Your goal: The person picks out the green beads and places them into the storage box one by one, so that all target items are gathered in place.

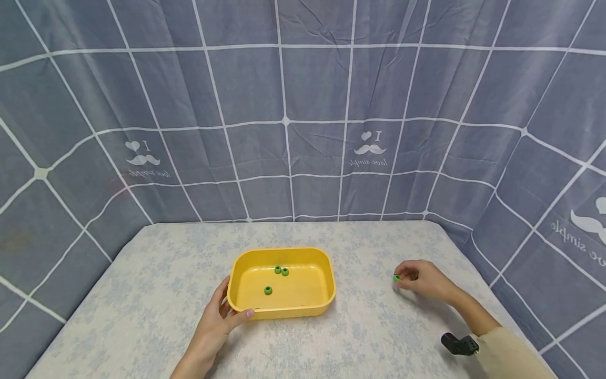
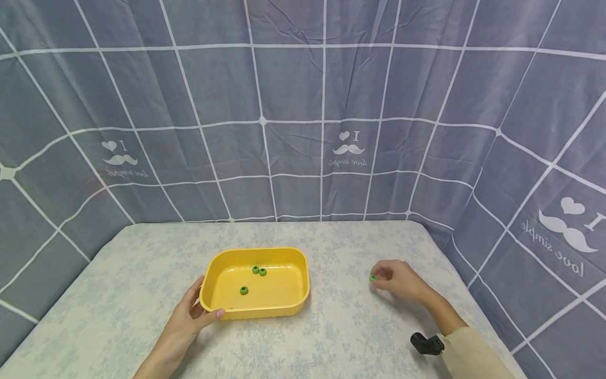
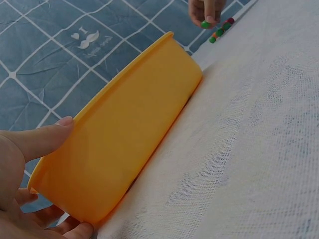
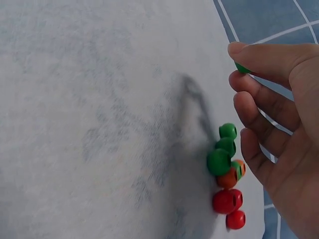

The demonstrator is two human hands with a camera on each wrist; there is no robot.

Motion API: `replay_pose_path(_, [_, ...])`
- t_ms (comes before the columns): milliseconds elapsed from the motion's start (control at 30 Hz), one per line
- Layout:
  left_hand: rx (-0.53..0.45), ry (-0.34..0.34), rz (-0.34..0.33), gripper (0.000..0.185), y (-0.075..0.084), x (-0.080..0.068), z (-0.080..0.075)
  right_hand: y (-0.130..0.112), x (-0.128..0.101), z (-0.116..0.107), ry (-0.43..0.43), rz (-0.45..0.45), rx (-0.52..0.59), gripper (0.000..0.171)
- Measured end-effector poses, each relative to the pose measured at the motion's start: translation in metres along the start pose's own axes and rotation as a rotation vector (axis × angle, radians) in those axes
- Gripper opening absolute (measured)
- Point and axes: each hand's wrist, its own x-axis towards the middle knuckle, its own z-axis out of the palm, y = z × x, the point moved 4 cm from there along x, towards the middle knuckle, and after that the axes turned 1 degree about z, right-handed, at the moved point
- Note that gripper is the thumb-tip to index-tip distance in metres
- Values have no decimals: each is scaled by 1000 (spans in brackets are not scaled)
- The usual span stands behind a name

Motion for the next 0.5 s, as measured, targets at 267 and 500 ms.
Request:
replay_pose_path(267, [-3,-1,2,114,-1,1,0,-9,17,6,-21,-59,-5,11])
replay_pose_path(500, [-9,0,-3,114,-1,2,0,-20,35,13,-40,-80,-25,10])
